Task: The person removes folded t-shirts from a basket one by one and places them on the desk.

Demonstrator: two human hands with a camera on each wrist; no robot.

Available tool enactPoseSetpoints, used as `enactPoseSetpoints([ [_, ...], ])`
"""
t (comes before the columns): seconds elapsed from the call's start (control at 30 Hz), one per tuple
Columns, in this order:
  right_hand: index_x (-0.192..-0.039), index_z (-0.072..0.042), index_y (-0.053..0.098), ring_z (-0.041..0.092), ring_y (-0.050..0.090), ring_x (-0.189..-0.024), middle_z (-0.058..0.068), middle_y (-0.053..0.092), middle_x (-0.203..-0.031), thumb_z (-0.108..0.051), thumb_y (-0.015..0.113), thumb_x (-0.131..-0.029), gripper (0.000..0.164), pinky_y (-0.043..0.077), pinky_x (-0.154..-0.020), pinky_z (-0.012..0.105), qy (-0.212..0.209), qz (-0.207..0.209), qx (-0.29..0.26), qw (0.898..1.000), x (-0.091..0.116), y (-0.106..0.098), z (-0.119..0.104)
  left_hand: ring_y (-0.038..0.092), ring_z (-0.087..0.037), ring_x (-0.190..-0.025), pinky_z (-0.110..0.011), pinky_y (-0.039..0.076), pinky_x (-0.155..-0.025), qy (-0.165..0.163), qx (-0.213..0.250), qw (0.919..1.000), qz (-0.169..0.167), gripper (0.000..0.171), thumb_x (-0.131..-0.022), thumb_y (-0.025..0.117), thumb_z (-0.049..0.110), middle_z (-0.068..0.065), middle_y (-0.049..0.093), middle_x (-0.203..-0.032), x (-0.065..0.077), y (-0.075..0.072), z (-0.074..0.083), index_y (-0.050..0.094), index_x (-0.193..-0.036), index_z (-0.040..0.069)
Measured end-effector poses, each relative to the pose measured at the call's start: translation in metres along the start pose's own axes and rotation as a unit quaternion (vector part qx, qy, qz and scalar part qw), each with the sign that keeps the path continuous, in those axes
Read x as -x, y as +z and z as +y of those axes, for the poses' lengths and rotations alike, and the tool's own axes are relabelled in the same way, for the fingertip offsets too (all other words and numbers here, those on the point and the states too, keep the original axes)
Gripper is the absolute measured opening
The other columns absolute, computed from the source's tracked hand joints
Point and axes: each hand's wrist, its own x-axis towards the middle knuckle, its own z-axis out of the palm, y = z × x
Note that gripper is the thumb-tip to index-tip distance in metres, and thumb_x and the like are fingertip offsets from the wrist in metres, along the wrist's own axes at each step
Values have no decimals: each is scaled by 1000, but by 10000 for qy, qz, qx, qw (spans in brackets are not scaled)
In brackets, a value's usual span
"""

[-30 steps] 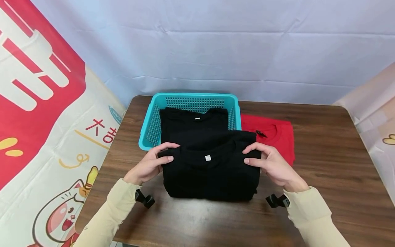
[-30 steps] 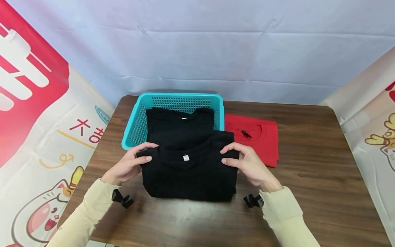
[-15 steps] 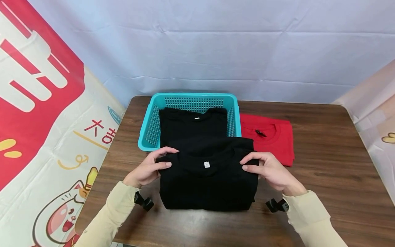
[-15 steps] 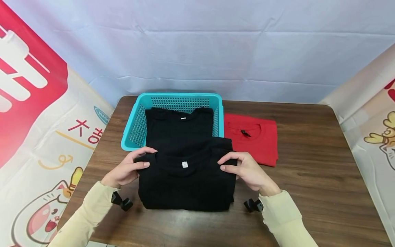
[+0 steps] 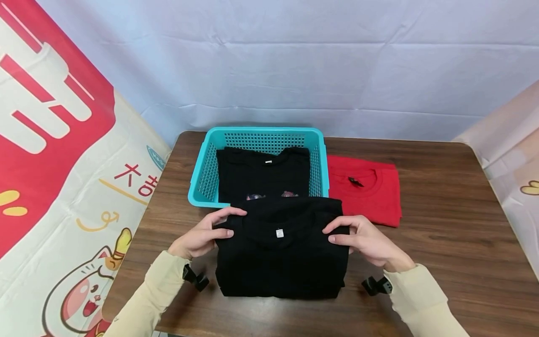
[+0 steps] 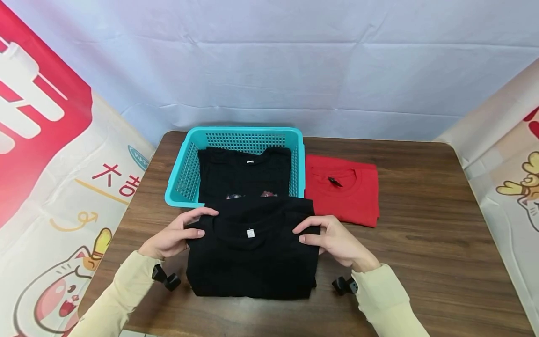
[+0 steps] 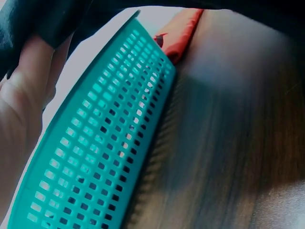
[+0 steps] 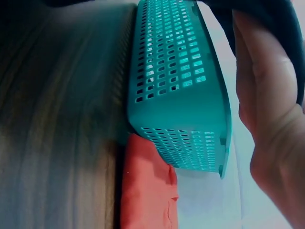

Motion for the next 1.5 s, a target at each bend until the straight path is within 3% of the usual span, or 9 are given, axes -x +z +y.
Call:
enactPoseSetpoints([
  [0.13,-107,-5,69,30,28,-37,9,44,-47,-7,66,-89,19,51,-47,29,15,-186,-89,9998,0,2,4,64,-20,-113,-40,54,-90,-104,33,9999,-50,50,-95,41,-11,-9,59,-132,1,-1,-3,43,-140,9],
  [0.2,-108,-5,69,31,28,-37,10,43,-47,-6,65,-89,19,54,-49,32,34,-304,-130,9994,1,2,6,63,-20,-114,-41,54,-91,-168,46,9998,-64,50,-95,43,-10,-10,58,-134,2,-1,-5,42,-141,9],
  [0.37,-110,-2,67,6,35,-37,20,37,-51,-3,62,-90,21,57,-55,34,-17,-685,-176,9975,2,1,10,62,-20,-114,-42,54,-89,-330,34,9992,-204,49,-94,44,-9,-10,56,-135,4,-1,-8,42,-141,8],
  [0.57,-115,3,64,12,32,-39,22,33,-53,-3,60,-92,25,59,-61,38,-23,-1107,-155,9937,3,0,13,62,-20,-113,-42,55,-88,-472,82,9984,-307,49,-93,44,-12,-11,57,-133,5,-5,-12,46,-138,8],
  [0.7,-118,4,62,3,34,-44,17,29,-54,-4,59,-92,27,59,-62,38,54,-1327,-97,9911,4,0,15,61,-19,-114,-40,55,-89,-642,-41,9971,-404,49,-91,45,-13,-10,57,-133,5,-7,-15,49,-135,8],
  [1.07,-120,5,61,4,34,-44,18,29,-55,-4,60,-92,29,59,-63,32,216,-1418,-198,9895,2,2,22,59,-18,-115,-38,55,-90,-754,-85,9951,-639,51,-90,42,-15,-11,54,-135,4,-16,-21,48,-136,6],
  [1.27,-120,4,61,9,32,-42,20,28,-55,-5,60,-92,29,57,-60,27,323,-1368,-199,9899,-2,4,27,59,-18,-114,-38,55,-89,-830,-113,9949,-566,52,-89,41,-15,-12,54,-135,2,-21,-25,46,-138,4],
  [1.5,-120,1,62,4,40,-44,-5,39,-51,-10,63,-91,31,57,-62,26,664,-1201,-161,9904,-8,9,33,60,-17,-113,-37,54,-90,-928,-261,9947,-359,54,-88,43,-14,-11,57,-134,2,-27,-28,46,-139,4],
])
